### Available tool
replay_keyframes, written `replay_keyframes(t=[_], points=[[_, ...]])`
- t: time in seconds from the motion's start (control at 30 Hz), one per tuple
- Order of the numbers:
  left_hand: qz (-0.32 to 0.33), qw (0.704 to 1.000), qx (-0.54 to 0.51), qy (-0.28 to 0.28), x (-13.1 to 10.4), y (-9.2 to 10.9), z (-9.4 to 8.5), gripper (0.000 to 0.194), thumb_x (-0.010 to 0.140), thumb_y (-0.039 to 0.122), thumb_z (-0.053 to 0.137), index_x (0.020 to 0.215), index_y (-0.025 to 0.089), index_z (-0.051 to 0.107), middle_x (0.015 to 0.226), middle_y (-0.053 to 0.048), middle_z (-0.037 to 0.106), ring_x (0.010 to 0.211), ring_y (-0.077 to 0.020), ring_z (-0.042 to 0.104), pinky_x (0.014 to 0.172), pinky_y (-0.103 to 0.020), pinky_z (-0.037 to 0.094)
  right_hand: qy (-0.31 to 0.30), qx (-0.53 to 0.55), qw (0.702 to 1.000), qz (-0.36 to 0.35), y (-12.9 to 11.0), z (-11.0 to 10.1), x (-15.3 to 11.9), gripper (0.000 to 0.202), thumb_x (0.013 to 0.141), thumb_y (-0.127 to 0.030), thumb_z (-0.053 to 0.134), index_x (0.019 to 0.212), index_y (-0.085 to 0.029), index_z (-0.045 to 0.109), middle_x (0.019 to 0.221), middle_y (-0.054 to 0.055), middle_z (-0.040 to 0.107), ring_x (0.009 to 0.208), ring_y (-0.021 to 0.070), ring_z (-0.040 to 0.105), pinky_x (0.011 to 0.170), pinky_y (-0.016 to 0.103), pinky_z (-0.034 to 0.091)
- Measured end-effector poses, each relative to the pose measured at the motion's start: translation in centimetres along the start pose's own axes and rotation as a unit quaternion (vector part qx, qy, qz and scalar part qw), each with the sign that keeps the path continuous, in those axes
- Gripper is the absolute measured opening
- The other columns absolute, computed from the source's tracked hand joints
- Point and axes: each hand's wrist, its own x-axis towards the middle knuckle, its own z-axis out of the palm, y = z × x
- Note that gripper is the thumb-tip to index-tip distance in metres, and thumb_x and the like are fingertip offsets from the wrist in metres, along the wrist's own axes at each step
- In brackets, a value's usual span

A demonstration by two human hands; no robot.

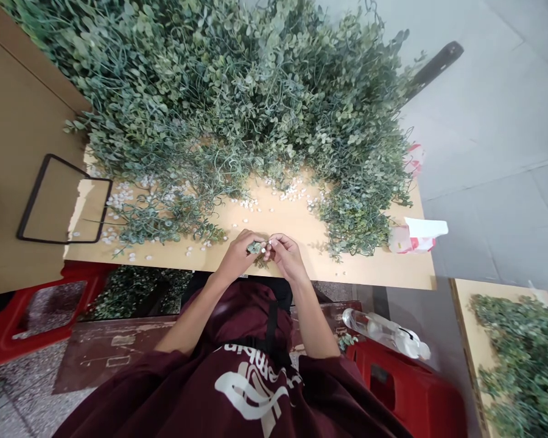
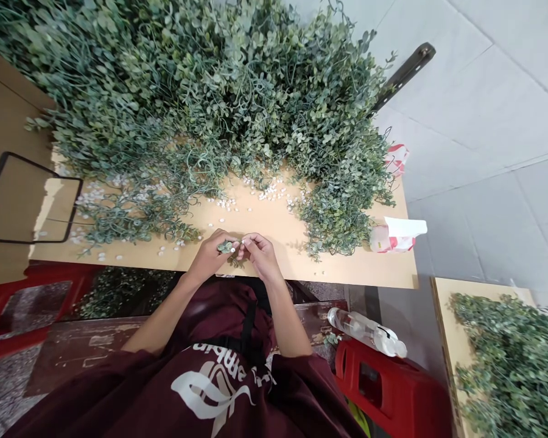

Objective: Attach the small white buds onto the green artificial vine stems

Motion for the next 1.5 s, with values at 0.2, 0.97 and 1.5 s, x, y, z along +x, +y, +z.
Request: replay_keyframes(t=[0.2,0.97,1.5], points=[[-0.002,1.0,0.005,-0.018,0.09,0.3,-0.16,0.01,0.087,0.014,0.058,0.092,0.021,0.064,0.083,-0.002,0.061,0.084,-0.0178,0.056,0.076,-0.029,0.046,0.0,-0.034,0.999,0.003,0.02,-0.14,-0.22,0.022,0.077,-0.038,0.075,0.08,-0.019,0.064,0.069,-0.002,0.059,0.059,0.0112,0.056,0.056,0.024,0.052],[-0.005,1.0,0.001,-0.022,0.14,0.58,-0.17,0.011,0.085,0.012,0.057,0.09,0.02,0.062,0.083,-0.002,0.061,0.083,-0.0178,0.057,0.073,-0.028,0.046,-0.011,-0.071,0.997,-0.028,0.12,-0.04,-0.3,0.021,0.079,-0.04,0.073,0.083,-0.021,0.063,0.072,-0.002,0.063,0.063,0.0129,0.059,0.065,0.027,0.051],[-0.025,0.999,0.015,-0.02,0.22,0.7,-0.11,0.012,0.093,0.025,0.053,0.086,0.02,0.062,0.082,-0.003,0.061,0.083,-0.0178,0.056,0.075,-0.03,0.046,0.033,-0.199,0.976,-0.084,-0.58,-0.6,-0.71,0.02,0.08,-0.04,0.073,0.084,-0.021,0.068,0.074,0.002,0.068,0.069,0.0153,0.062,0.069,0.029,0.052]])
